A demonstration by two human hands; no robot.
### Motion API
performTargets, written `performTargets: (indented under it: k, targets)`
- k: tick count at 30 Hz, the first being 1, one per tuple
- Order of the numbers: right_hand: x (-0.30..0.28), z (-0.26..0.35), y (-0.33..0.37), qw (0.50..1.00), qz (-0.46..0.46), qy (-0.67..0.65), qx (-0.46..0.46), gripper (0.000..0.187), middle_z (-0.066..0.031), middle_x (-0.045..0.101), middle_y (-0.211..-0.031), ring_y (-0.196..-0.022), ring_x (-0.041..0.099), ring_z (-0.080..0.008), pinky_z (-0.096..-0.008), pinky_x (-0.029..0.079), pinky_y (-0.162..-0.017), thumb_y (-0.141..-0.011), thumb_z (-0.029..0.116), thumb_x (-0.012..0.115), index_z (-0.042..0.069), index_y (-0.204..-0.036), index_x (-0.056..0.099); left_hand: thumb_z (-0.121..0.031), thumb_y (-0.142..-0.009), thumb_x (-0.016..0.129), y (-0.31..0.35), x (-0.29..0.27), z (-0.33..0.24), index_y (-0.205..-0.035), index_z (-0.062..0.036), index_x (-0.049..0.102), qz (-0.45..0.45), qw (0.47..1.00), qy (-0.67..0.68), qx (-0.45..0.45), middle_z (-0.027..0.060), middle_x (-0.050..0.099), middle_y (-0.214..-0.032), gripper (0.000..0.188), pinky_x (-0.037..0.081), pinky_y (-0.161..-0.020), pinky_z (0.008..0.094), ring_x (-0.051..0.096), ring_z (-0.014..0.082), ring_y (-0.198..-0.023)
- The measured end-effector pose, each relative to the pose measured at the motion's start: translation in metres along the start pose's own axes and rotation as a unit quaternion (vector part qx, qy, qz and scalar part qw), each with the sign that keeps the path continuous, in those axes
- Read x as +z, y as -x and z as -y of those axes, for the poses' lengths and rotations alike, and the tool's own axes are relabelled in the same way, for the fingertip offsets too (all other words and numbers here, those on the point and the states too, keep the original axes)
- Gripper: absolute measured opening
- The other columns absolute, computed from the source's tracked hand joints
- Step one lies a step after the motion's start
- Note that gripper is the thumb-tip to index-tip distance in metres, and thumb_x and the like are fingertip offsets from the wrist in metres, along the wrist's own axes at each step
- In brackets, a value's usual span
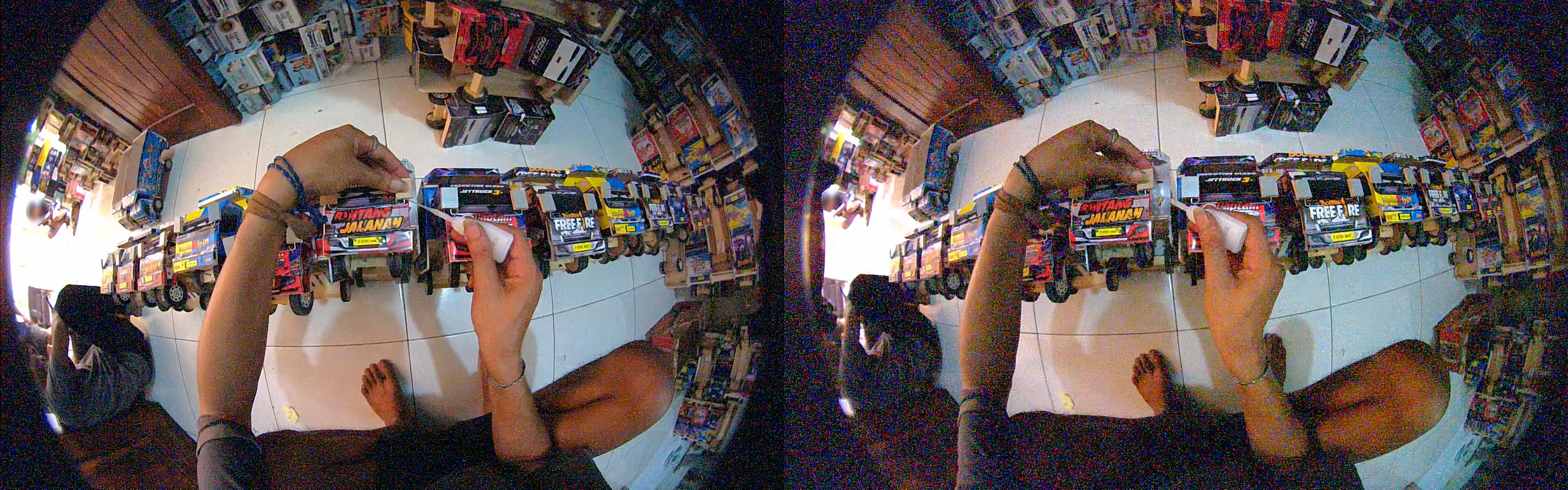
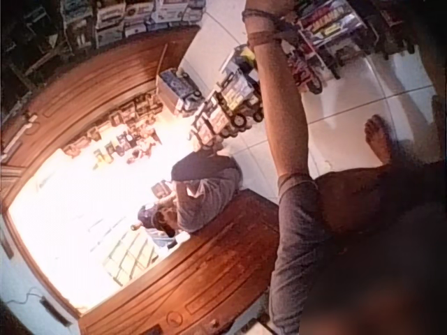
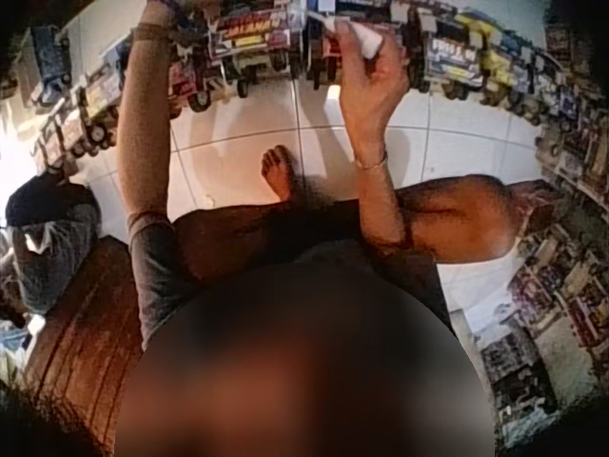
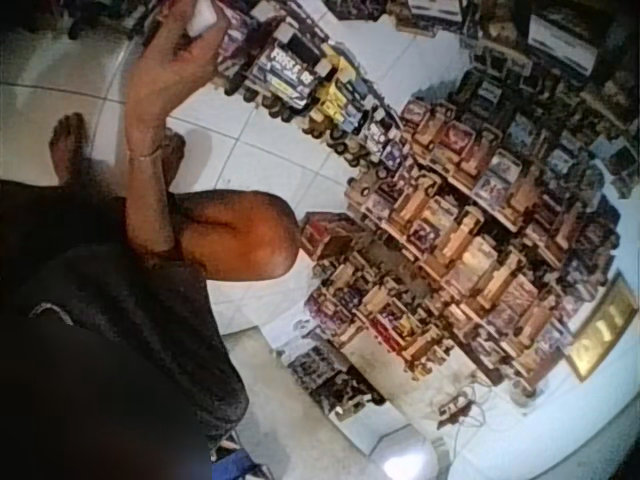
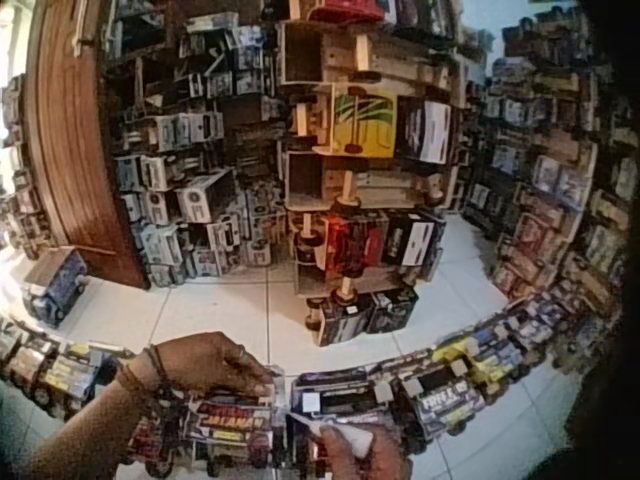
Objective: The person sits on the floor and applies glue from a small white bottle to the tops of several toy trucks lined up in a row. The person moves along the line, applying glue to each truck one by one.
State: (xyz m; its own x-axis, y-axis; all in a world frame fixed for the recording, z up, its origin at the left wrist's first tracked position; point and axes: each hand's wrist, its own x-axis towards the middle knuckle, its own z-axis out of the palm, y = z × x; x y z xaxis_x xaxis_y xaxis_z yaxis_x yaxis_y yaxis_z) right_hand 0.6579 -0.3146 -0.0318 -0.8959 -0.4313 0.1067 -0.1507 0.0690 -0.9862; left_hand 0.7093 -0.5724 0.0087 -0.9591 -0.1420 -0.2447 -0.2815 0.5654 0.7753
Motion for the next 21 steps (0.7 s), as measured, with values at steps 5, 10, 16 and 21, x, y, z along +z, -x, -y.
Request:
performTargets:
  k: [5,10,16,21]
  targets:
    - [-0.0008,-0.0013,-0.0006,1.0,0.004,0.016,-0.007,0.02,-0.0003,0.071,-0.088,-0.06,0.047,0.0005,-0.0182,0.034,-0.049,-0.097,0.023,0.068,0.004,-0.105,0.067,-0.029,-0.084,0.079,-0.0023,0.0012,0.0032,-0.11,-0.0071,0.076,-0.002,1.0,-0.006,0.007,0.0083,0.076,-0.1,0.034,0.053,-0.085,0.0278,0.069,0.0147,-0.088]
    - [-0.002,0.0027,-0.0011,1.0,0.013,-0.006,0.015,0.02,-0.0026,0.073,-0.091,-0.066,0.053,-0.0026,-0.021,0.04,-0.056,-0.097,0.022,0.068,0.004,-0.104,0.068,-0.029,-0.085,0.078,-0.002,0.0001,0.0006,-0.111,-0.0071,0.076,0.015,1.0,0.015,-0.013,0.008,0.076,-0.099,0.034,0.053,-0.084,0.0281,0.069,0.0143,-0.087]
    - [-0.0006,0.0049,-0.0012,1.0,0.003,-0.013,0.016,0.018,-0.005,0.073,-0.091,-0.081,0.065,-0.0095,-0.0264,0.052,-0.07,-0.096,0.02,0.07,0.002,-0.102,0.068,-0.03,-0.085,0.078,-0.0027,-0.0007,0.0039,-0.11,-0.0066,0.076,0.006,1.0,-0.009,0.029,0.0083,0.076,-0.099,0.034,0.053,-0.084,0.0283,0.069,0.0148,-0.087]
    - [-0.0016,0.0078,0.0017,1.0,-0.001,0.003,0.028,0.019,-0.0051,0.073,-0.088,-0.077,0.065,-0.0091,-0.0259,0.052,-0.067,-0.094,0.019,0.071,0.003,-0.102,0.068,-0.032,-0.083,0.079,-0.003,0.0016,0.006,-0.108,-0.006,0.076,0.01,0.999,0.043,-0.008,0.0088,0.076,-0.098,0.036,0.052,-0.085,0.0283,0.069,0.0158,-0.088]
